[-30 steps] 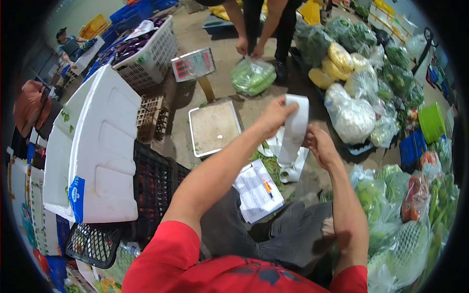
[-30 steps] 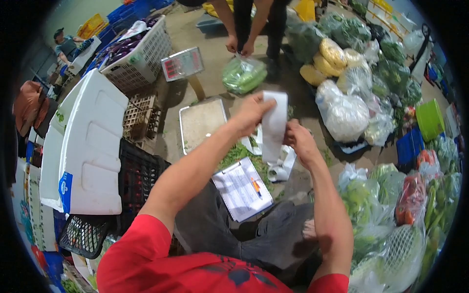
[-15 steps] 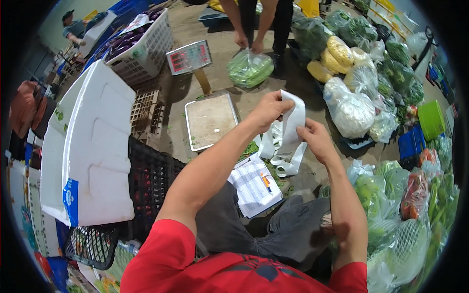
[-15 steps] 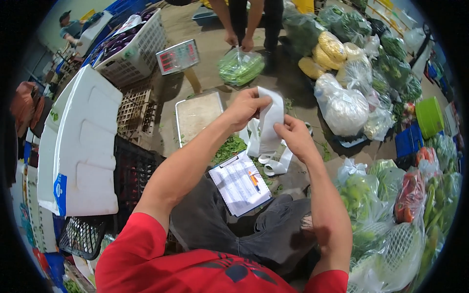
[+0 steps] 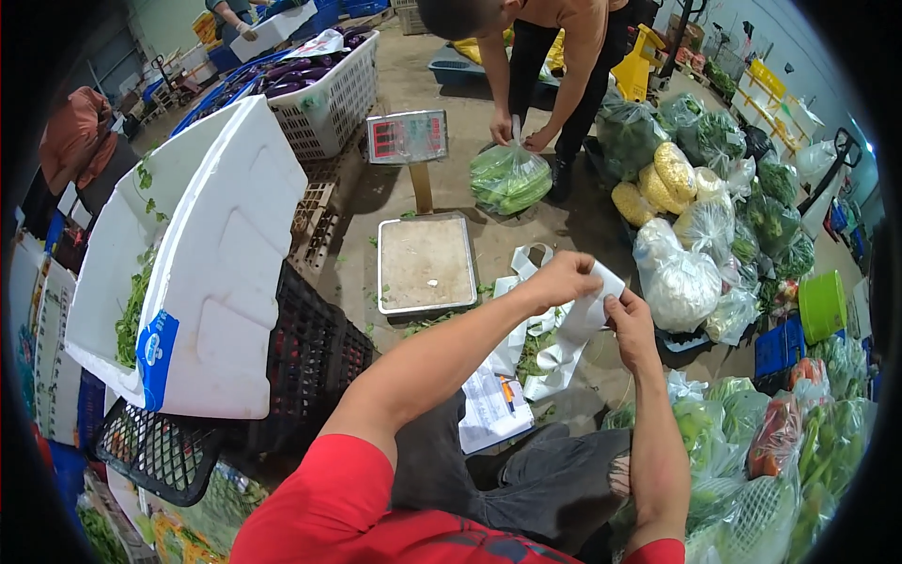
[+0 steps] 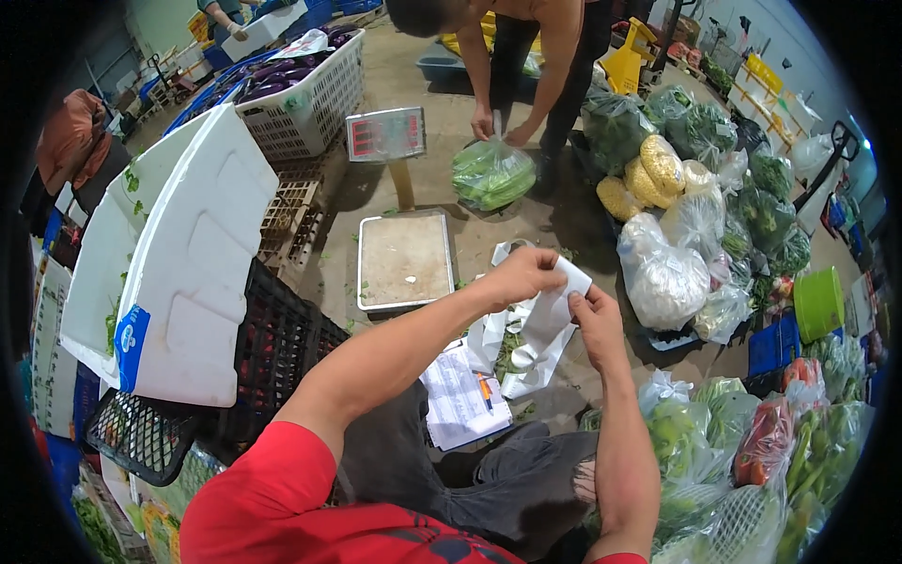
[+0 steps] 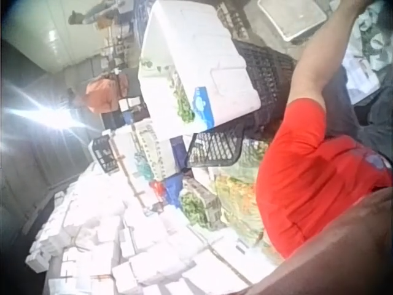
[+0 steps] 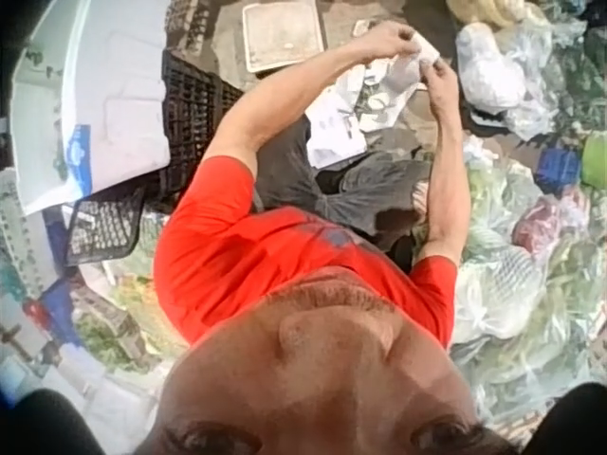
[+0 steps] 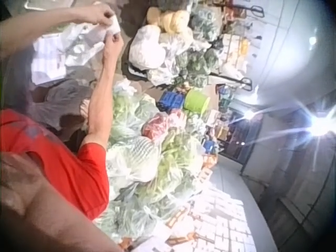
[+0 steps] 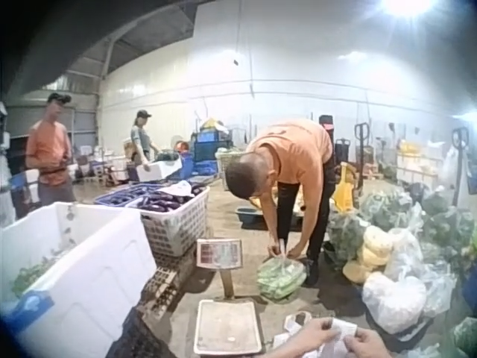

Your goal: Weighing bags of produce on a digital scale and recording the data on a clipboard in a warehouse.

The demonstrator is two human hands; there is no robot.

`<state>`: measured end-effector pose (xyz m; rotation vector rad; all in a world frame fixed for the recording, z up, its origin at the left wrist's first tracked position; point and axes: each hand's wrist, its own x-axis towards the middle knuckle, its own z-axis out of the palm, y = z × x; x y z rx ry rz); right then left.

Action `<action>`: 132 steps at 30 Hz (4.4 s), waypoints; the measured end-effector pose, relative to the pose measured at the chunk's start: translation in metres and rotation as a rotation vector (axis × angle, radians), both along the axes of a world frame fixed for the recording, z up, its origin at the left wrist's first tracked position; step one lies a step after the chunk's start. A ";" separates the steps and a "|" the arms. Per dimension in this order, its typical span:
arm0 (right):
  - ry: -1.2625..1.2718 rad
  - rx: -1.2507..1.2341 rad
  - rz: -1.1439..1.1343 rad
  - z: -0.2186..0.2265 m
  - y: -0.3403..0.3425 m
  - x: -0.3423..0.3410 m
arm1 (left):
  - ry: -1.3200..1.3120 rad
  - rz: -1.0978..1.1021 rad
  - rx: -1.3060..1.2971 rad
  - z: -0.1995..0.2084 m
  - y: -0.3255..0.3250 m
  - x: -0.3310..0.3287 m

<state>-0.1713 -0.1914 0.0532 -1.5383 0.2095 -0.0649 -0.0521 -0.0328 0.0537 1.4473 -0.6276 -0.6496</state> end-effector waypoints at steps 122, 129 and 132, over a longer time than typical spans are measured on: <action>0.048 -0.399 0.100 0.016 -0.004 -0.025 | 0.202 0.078 -0.022 0.007 -0.006 -0.013; 0.061 -0.386 0.116 0.013 -0.009 -0.026 | 0.219 0.089 -0.066 0.009 -0.009 -0.016; 0.048 -0.319 0.101 0.007 -0.010 -0.023 | 0.180 0.074 -0.049 0.017 -0.007 -0.017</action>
